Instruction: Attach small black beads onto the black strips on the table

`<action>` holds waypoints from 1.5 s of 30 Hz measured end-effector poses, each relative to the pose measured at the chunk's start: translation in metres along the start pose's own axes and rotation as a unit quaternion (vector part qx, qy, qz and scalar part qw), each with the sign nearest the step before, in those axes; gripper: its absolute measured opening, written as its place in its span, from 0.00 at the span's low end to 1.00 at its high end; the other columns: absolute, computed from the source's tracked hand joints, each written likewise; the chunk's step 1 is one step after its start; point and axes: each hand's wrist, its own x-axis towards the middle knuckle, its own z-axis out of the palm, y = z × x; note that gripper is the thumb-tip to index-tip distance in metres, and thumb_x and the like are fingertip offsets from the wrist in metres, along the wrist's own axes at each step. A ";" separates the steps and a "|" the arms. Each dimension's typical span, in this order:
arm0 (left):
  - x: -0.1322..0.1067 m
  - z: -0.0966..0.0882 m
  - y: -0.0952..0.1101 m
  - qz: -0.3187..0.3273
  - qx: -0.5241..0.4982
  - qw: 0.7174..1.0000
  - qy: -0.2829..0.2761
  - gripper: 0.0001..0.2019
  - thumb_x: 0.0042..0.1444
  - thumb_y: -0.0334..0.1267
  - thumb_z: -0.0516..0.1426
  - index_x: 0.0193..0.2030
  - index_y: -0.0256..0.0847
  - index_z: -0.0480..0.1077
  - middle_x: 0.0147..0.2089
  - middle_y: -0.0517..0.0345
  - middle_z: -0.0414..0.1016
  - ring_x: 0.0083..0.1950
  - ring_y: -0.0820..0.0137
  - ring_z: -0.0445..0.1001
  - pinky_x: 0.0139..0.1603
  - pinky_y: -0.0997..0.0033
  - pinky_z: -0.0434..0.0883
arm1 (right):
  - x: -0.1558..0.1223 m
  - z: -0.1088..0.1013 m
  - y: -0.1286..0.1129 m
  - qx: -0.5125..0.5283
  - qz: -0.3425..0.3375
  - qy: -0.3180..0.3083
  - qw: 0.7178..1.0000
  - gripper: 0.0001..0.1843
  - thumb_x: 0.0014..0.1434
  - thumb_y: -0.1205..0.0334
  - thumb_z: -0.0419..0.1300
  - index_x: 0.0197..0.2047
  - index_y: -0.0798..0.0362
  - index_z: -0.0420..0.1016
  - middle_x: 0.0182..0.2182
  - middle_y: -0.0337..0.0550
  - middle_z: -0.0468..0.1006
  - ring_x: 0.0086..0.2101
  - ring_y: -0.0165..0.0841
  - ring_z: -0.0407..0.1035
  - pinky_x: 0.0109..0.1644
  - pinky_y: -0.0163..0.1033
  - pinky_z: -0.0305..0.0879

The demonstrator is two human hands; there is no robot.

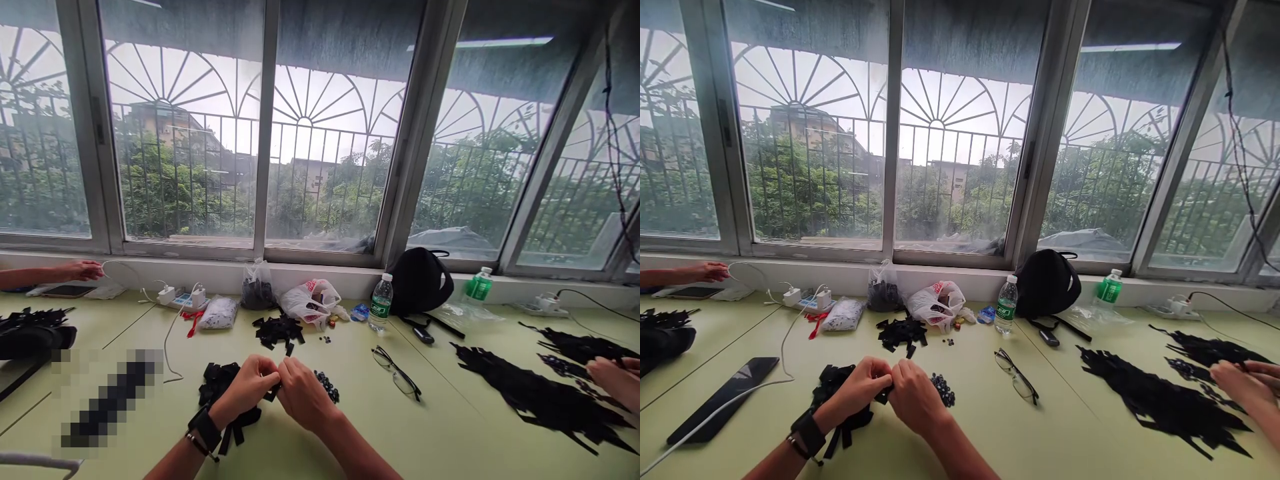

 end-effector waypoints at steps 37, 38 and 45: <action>-0.005 0.001 0.009 0.064 0.136 0.984 0.092 0.21 0.66 0.52 0.54 0.29 0.38 0.73 0.26 0.62 0.71 0.27 0.73 0.63 0.28 0.73 0.59 | 0.005 0.007 0.006 0.426 0.190 0.147 0.872 0.07 0.63 0.62 0.59 0.32 0.52 0.70 0.27 0.36 0.72 0.27 0.30 0.63 0.32 0.34 0.59; -0.006 0.000 0.011 0.065 0.157 0.981 0.096 0.21 0.66 0.51 0.54 0.28 0.39 0.73 0.25 0.62 0.71 0.26 0.73 0.63 0.28 0.73 0.58 | 0.005 0.006 0.009 0.420 0.191 0.141 0.876 0.07 0.62 0.63 0.59 0.31 0.52 0.69 0.26 0.35 0.71 0.27 0.30 0.62 0.32 0.34 0.58; -0.011 -0.017 0.021 0.047 0.316 0.923 0.212 0.10 0.54 0.37 0.59 0.23 0.42 0.67 0.24 0.64 0.71 0.28 0.71 0.67 0.31 0.73 0.57 | -0.006 -0.008 0.056 0.337 0.200 0.109 0.913 0.05 0.52 0.71 0.57 0.27 0.52 0.65 0.23 0.33 0.67 0.26 0.29 0.59 0.30 0.33 0.53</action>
